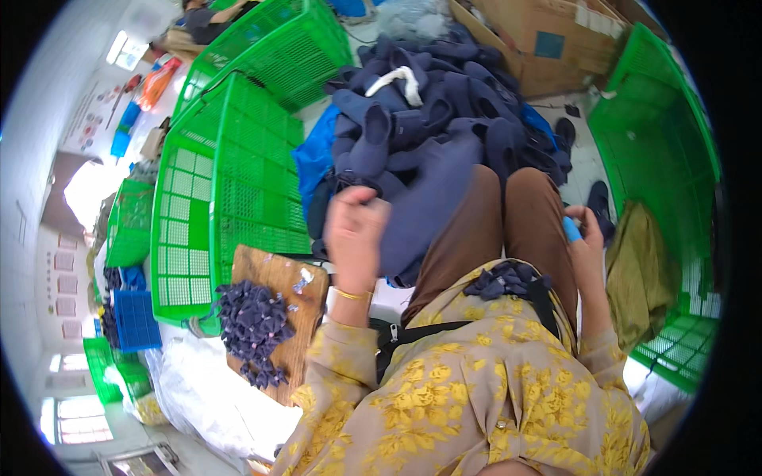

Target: The person sits on the floor and uses a blue utility knife to trim excess fabric and threads from the edges of dark blue slip-on shoes. They handle the shoes one at a time, rotating them to access different areas, and place trimmed pieces aside.

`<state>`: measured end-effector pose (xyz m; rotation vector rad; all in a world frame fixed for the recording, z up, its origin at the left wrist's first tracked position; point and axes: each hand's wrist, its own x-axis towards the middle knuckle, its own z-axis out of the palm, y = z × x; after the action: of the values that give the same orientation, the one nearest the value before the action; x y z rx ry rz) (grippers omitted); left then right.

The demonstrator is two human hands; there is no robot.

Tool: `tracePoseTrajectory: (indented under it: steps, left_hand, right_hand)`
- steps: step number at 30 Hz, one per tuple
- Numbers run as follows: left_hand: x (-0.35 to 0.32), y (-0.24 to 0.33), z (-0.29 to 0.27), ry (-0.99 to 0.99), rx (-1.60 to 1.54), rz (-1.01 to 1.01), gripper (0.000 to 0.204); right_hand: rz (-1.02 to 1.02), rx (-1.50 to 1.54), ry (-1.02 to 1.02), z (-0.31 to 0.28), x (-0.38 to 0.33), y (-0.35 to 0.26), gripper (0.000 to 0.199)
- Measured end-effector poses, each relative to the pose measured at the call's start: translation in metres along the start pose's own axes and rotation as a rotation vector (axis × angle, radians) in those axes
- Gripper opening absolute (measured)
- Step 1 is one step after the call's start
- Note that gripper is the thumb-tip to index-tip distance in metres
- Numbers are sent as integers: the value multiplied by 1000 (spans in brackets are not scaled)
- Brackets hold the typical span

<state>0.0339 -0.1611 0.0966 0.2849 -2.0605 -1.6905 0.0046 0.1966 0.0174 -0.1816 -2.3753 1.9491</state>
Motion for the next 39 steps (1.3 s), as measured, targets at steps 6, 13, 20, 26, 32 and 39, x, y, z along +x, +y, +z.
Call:
tracePoseTrajectory:
  steps: [6,13,20,26,32,39]
  left_hand:
    - [90,55,-217,838,624,333,41]
    - [77,48,-140,643,225,283,31]
    - [11,-67,34,-82,58,-98,24]
    - [-26,-91,123,-524,153,-29,21]
    - [-17,-115,150,-543,386,115,22]
    - [-10,-114,166,-495,541,110,18]
  right_hand:
    - [165,185,71,-11,-3,3,12]
    - [111,129,86,-21,-4,12,17]
    - [88,67,323,-60,0,27,12]
    - [377,264,664,-134,-18,83,9]
    - [623,294,696,-151,-40,176,15]
    - [590,-171,450,-93,6,262,15]
